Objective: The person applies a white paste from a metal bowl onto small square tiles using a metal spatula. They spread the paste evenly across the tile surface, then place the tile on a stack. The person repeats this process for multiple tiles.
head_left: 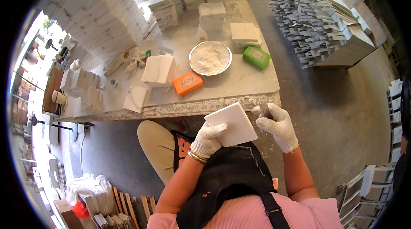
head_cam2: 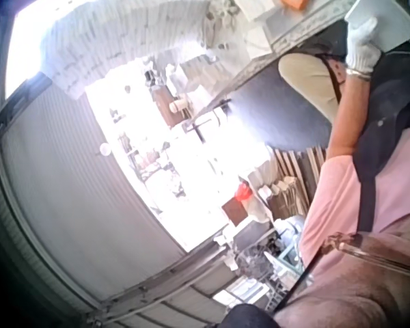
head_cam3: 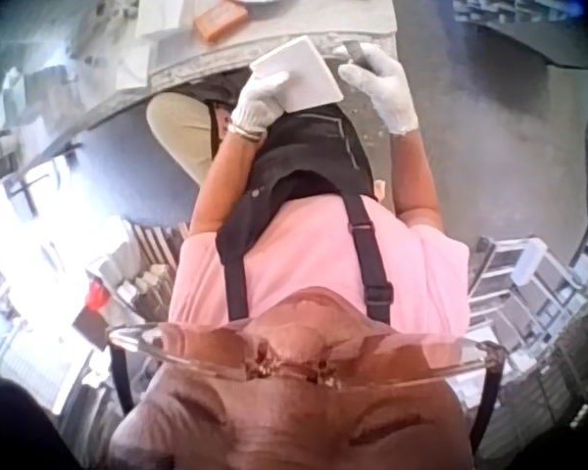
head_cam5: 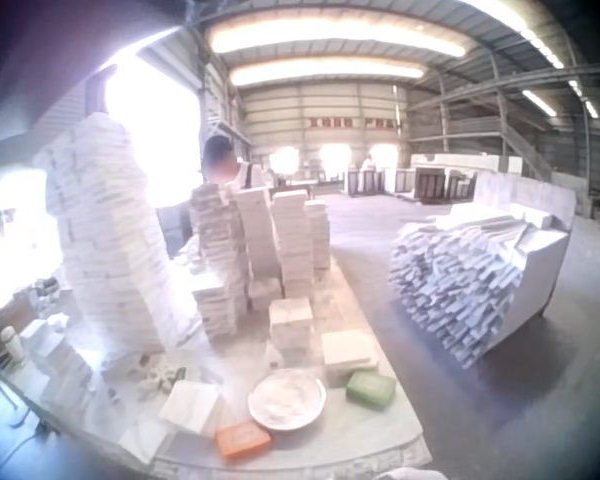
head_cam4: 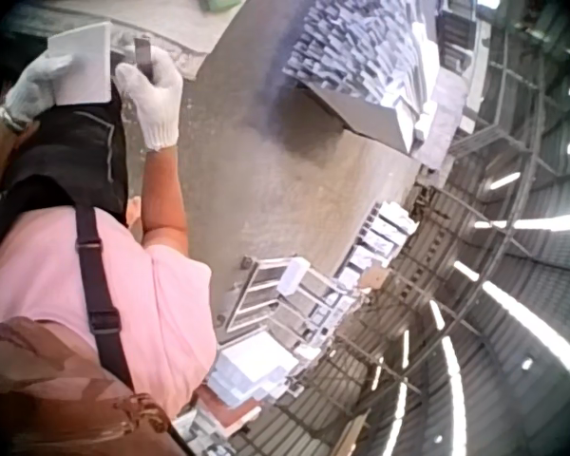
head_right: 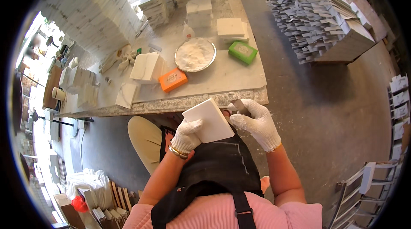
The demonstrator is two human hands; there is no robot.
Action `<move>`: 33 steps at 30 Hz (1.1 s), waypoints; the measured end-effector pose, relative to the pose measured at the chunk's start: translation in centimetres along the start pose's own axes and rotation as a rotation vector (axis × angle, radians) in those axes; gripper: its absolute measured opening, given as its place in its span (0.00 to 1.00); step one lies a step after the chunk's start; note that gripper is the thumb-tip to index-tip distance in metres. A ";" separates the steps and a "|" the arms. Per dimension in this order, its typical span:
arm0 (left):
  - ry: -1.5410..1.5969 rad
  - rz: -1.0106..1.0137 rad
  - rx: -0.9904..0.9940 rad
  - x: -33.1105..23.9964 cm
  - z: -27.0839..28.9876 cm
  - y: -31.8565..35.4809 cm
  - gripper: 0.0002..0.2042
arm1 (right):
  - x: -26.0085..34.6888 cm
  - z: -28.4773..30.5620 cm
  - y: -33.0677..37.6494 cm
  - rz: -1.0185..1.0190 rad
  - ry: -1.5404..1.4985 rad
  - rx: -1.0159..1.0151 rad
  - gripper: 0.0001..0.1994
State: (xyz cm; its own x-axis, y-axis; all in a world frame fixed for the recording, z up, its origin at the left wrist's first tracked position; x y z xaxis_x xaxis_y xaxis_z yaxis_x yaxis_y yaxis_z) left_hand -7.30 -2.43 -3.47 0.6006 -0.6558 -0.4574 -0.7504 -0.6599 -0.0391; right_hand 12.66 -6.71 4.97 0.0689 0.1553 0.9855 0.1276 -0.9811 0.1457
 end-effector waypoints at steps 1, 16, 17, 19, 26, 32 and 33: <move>0.020 0.012 0.023 0.2 -0.1 0.1 0.33 | 0.2 -0.3 0.1 0.017 0.021 0.042 0.18; -0.488 -0.022 -0.098 0.2 -0.7 3.0 0.28 | -0.3 -1.5 2.1 0.068 0.309 0.071 0.16; -0.490 -0.024 -0.100 0.2 -0.8 3.2 0.28 | -0.5 -1.5 2.1 0.058 0.293 0.067 0.16; -0.495 -0.027 -0.107 0.2 -0.9 3.3 0.28 | -0.5 -1.6 2.2 0.056 0.279 0.066 0.16; -0.583 0.000 -0.108 -0.3 -1.8 3.2 0.24 | -1.6 -1.5 2.0 0.111 0.254 0.106 0.16; -0.758 0.053 -0.033 -1.1 -3.0 3.2 0.26 | -2.9 -1.2 1.9 0.100 0.227 0.106 0.14; -0.741 0.066 -0.015 -0.9 -2.9 3.1 0.29 | -3.1 -1.1 1.8 0.087 0.219 0.101 0.13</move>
State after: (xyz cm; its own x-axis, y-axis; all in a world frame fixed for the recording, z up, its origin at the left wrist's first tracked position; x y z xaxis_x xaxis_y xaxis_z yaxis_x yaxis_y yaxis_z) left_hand -9.39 -4.98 -0.58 0.2065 -0.2790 -0.9378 -0.7715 -0.6360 0.0193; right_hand 11.58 -9.12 2.27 -0.1310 0.0316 0.9909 0.2299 -0.9713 0.0613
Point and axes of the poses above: each hand's wrist, its own y-axis away from the middle knuckle, its own z-axis out of the back of the hand, x = y × z, the point moved 3 cm from there along -y, towards the middle knuckle, and after that the axes turned 12 degrees about x, right-handed, at the moved point
